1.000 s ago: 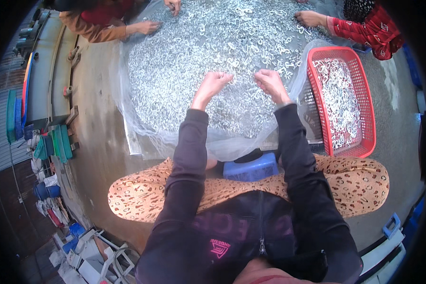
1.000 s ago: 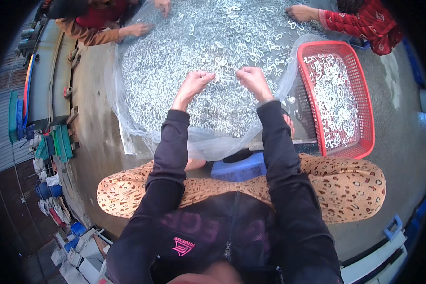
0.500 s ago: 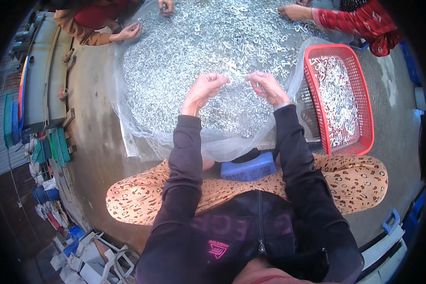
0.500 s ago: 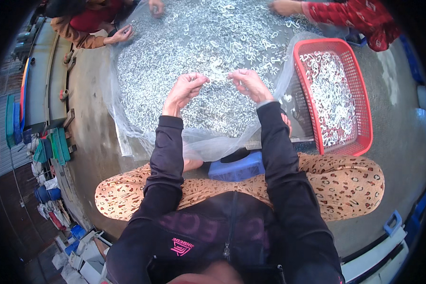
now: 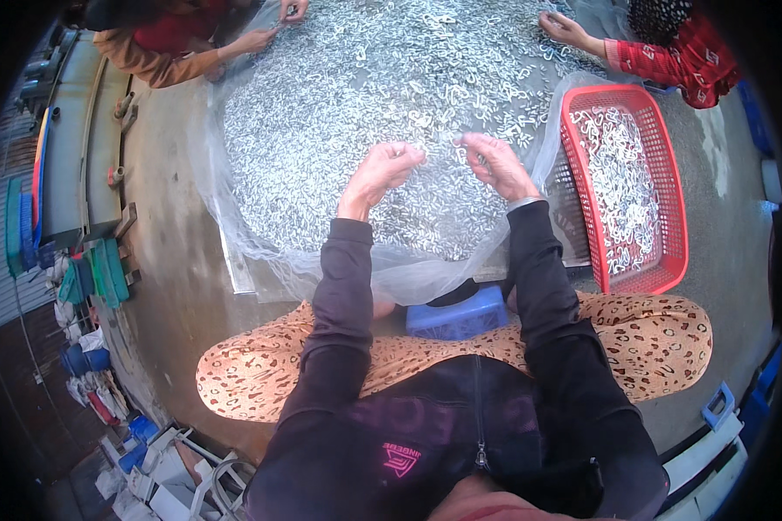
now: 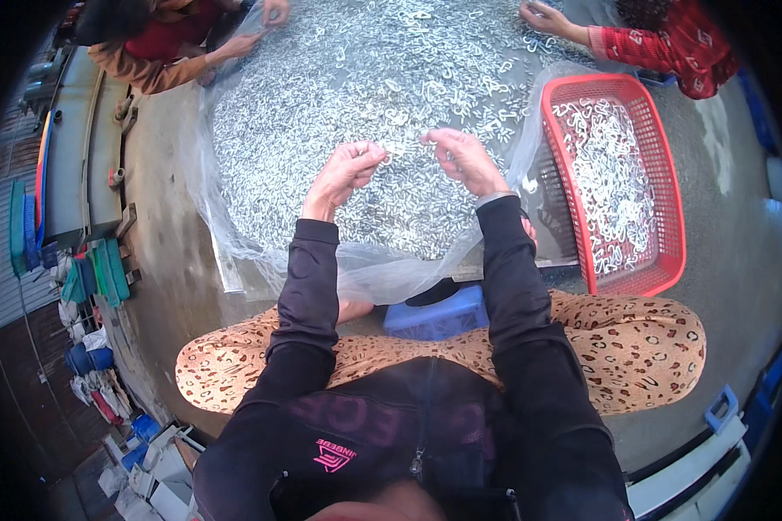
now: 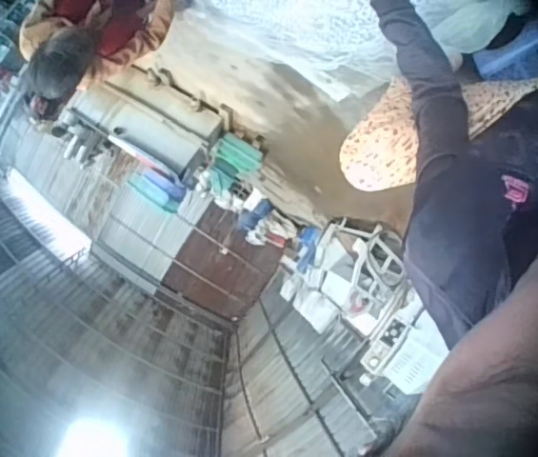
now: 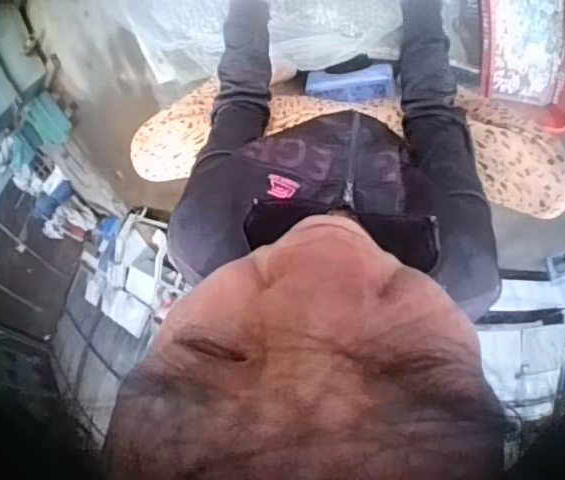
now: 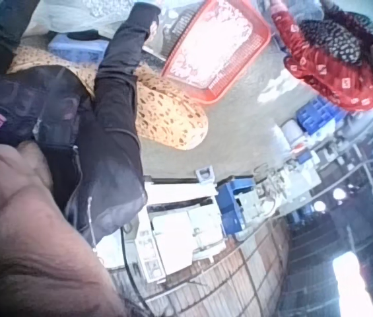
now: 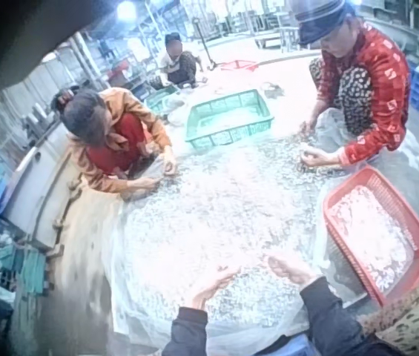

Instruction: The person sits on a low stool and repeatedly picks up small silver metal pieces from a large pile on a plastic sheet, separating them by hand and placing selected pieces into a red basket. Other workers are also sorting nearby.

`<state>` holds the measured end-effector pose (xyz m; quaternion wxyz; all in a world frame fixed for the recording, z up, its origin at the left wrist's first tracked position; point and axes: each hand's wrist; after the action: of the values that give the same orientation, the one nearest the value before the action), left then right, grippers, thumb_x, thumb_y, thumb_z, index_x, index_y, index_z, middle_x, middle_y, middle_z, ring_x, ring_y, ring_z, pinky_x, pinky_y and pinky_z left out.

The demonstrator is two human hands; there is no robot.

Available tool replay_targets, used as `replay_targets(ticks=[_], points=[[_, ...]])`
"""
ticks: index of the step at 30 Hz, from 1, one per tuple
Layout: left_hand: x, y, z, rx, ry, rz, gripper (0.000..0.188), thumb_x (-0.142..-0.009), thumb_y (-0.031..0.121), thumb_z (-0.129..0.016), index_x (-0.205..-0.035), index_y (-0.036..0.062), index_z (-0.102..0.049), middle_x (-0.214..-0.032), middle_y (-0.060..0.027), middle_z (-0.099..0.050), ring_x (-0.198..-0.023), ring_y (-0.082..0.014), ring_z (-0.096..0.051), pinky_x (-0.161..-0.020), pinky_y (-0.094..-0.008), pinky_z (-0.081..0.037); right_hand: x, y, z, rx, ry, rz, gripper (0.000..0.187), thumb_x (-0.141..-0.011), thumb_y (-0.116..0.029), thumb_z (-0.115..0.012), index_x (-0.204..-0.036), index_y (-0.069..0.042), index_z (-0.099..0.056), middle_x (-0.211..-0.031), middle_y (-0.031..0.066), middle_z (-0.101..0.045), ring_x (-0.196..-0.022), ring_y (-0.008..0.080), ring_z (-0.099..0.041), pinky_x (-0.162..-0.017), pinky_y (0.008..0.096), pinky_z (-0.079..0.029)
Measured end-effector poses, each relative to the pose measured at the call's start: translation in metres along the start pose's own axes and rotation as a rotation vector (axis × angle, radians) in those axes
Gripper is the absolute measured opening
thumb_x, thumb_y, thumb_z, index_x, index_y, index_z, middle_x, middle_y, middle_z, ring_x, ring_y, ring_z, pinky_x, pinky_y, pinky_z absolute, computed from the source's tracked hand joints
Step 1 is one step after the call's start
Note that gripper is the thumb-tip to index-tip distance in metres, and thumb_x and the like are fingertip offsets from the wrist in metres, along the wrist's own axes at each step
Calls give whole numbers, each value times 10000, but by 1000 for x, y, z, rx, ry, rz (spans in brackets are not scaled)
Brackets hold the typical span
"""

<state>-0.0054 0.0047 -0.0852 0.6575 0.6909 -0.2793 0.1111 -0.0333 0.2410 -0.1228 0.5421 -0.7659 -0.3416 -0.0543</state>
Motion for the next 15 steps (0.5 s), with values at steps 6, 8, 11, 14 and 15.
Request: replay_targets(ticks=[6,8,11,14,15], points=[[-1,-7,-13,-440,28,-67,267,-889,318,-604,-846,58,-647,-652,62,-478,-595,-44,-398,-519,-231,-315,-5,6,-23,123,-104,-62,287,-910,-361,-604,-988,-89,-653,-615,-78,-442,-452,13,-332,-386,196,-204],[-4,-11,-18,-417,14,-84,290,-901,327,-593,-836,48,-631,-663,53,-486,-614,-50,-403,-542,-228,-325,-10,10,-29,101,-96,-53,228,-897,-311,-625,-856,-87,-640,-594,-70,-456,-440,15,-340,-384,197,-204],[-7,-15,-20,-399,185,-208,305,-919,329,-572,-816,44,-610,-670,50,-473,-627,-56,-394,-552,-234,-326,-13,11,-33,30,60,38,213,-882,-271,-644,-773,-92,-605,-598,-62,-481,-447,20,-366,-388,190,-219],[-7,-13,-18,-528,489,-361,331,-936,341,-558,-812,36,-589,-693,37,-468,-660,-69,-398,-566,-266,-347,-11,0,-29,-158,197,141,187,-879,-254,-646,-881,-68,-634,-674,-38,-543,-513,21,-432,-408,171,-269],[-7,-12,-19,-489,509,-337,336,-934,347,-562,-817,32,-586,-697,28,-480,-667,-75,-408,-578,-273,-358,-10,-5,-28,-146,177,156,192,-884,-244,-641,-929,-57,-639,-693,-31,-557,-521,19,-438,-409,169,-274]])
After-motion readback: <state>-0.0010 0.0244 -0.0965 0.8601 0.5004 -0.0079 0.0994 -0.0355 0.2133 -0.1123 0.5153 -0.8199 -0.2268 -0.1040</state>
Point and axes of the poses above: each hand's wrist, its own x-axis away from the middle knuckle, its own z-axis out of the back of the hand, y = z × x
